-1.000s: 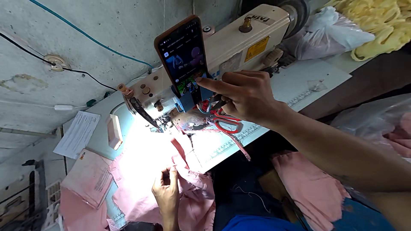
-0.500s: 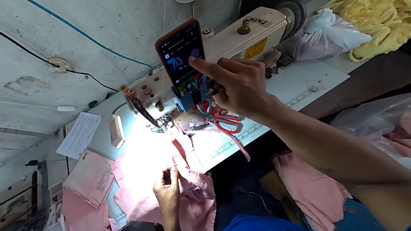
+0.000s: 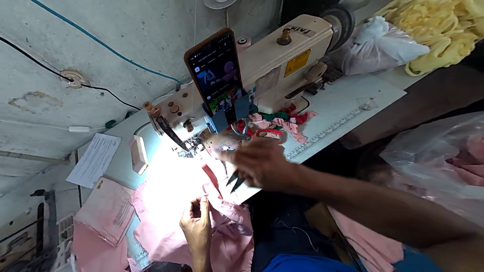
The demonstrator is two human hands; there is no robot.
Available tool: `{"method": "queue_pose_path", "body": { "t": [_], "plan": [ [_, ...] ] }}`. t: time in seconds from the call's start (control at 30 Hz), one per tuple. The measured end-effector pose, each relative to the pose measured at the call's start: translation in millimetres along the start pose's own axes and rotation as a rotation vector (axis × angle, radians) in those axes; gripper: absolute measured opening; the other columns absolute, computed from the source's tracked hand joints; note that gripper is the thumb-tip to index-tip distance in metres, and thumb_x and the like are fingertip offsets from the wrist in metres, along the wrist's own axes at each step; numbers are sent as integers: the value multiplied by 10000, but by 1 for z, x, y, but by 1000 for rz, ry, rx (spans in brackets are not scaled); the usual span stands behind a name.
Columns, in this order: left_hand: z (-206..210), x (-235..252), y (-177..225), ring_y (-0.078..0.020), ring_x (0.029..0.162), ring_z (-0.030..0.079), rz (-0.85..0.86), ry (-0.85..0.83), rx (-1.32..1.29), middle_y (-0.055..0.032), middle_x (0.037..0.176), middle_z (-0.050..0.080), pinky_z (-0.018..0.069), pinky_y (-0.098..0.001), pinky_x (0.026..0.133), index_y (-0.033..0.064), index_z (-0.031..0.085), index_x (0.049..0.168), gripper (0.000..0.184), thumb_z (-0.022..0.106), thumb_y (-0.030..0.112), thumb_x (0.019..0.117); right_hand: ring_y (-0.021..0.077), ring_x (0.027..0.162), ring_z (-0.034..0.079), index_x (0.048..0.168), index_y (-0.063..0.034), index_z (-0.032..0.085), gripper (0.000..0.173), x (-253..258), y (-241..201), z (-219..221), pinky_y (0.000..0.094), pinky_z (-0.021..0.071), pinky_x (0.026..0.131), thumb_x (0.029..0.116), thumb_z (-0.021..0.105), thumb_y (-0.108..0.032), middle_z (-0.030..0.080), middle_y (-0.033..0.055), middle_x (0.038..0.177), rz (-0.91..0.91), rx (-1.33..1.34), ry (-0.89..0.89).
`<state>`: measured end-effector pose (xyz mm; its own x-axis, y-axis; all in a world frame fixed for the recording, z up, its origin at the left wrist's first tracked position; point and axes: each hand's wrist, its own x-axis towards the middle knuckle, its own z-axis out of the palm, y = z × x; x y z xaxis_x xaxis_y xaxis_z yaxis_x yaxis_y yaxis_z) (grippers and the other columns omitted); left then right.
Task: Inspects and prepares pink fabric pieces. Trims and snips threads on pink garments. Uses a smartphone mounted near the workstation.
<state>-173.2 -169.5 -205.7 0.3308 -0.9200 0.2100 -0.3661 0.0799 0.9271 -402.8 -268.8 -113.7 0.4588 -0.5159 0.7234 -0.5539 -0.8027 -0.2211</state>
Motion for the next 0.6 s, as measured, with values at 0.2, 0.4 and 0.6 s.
{"method": "queue_pose_path", "body": {
  "t": [0.2, 0.4, 0.6],
  "plan": [
    [-4, 1, 3, -69, 637, 666, -21, -25, -77, 0, 731, 681, 590, -225, 610, 10, 691, 916, 68, 648, 60, 934, 220, 747, 699, 1230, -155, 727, 392, -41, -57, 56, 453, 557, 604, 908, 685, -374, 732, 55, 929, 537, 300, -260],
    [-12, -2, 15, -101, 659, 692, -72, -61, -117, -39, 789, 713, 611, -249, 614, -30, 696, 1002, 109, 630, 33, 942, 156, 883, 700, 1134, -222, 765, 259, -44, -79, 80, 422, 578, 716, 952, 667, -379, 730, -5, 1030, 694, 456, -314],
    [-15, -8, 28, -116, 686, 700, -138, -72, -157, -61, 796, 722, 607, -249, 642, -27, 716, 987, 95, 658, 38, 950, 155, 856, 708, 1113, -218, 776, 224, -46, -84, 78, 420, 579, 700, 941, 657, -298, 740, -10, 962, 663, 438, -306]
  ]
}}
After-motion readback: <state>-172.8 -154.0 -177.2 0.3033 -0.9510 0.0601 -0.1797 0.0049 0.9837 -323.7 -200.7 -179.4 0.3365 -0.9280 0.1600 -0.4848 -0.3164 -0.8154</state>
